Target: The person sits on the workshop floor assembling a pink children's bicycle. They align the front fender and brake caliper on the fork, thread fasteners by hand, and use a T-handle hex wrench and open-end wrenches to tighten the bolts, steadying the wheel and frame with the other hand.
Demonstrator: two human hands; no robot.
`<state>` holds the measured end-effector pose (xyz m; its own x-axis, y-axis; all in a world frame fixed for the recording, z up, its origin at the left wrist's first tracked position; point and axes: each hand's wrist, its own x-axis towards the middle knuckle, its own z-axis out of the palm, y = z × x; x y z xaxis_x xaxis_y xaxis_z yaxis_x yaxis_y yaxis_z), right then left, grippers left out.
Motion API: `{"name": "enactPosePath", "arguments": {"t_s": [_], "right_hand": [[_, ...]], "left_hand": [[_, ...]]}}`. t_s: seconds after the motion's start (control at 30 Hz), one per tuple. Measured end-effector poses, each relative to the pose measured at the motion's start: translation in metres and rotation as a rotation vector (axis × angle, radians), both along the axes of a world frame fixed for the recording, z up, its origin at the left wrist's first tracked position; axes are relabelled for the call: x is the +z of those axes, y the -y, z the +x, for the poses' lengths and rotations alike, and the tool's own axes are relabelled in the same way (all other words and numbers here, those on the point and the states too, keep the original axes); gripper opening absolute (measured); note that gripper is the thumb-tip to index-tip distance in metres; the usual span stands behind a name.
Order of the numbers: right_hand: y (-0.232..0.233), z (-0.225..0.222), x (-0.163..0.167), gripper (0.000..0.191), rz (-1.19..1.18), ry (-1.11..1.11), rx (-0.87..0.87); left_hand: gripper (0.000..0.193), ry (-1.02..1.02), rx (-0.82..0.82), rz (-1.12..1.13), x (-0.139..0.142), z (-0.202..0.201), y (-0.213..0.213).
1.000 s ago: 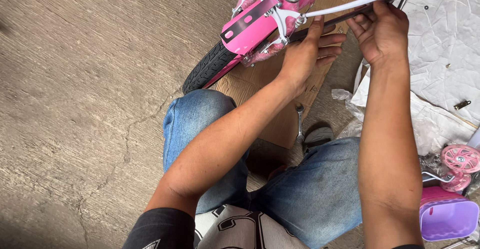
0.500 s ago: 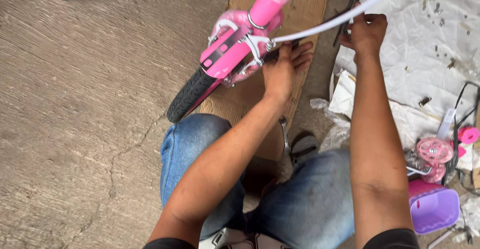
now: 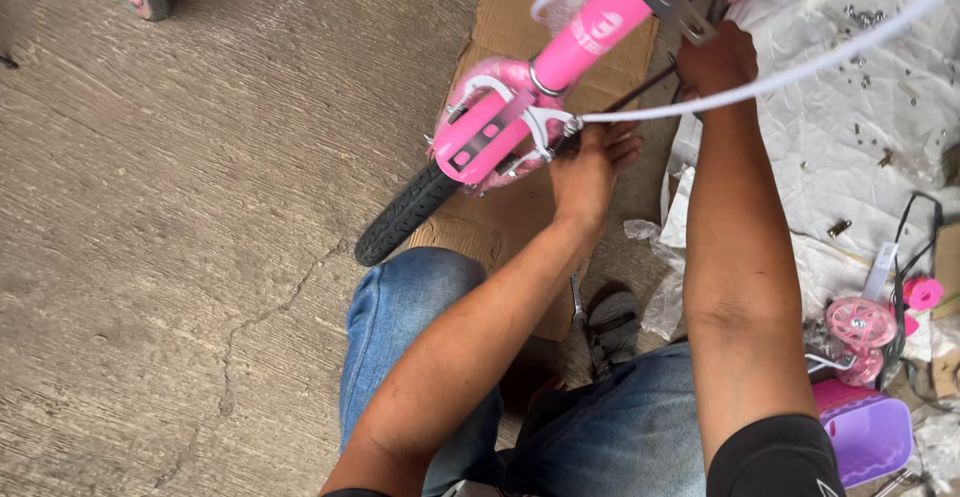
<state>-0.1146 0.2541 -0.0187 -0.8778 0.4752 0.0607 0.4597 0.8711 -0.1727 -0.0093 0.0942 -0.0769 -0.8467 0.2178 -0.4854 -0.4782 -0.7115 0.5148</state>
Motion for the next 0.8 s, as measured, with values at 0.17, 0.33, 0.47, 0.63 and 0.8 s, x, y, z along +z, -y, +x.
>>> {"name": "enactPosePath", "arguments": {"t_s": [0.17,0.33,0.47,0.63,0.8], "right_hand": [[0.012,-0.004,0.000,0.039,-0.044,0.156,0.019],[0.024,-0.011,-0.003,0.054,-0.833,-0.065,-0.304],[0.033,-0.010,-0.011,0.040,-1.487,-0.526,-0.502],[0.028,-0.002,-0.011,0.039,-1.756,-0.512,-0.552],[0.029,0.014,-0.009,0.020,-1.579,-0.349,-0.504]], "left_hand": [[0.039,0.059,0.048,0.011,0.000,0.002,-0.009],[0.037,0.085,0.050,0.069,0.010,0.002,-0.010],[0.041,0.138,0.041,0.134,0.018,-0.001,-0.010],[0.035,0.147,0.104,0.136,0.014,0.000,-0.020],[0.035,0.119,0.155,0.165,0.003,0.006,-0.031]]}}
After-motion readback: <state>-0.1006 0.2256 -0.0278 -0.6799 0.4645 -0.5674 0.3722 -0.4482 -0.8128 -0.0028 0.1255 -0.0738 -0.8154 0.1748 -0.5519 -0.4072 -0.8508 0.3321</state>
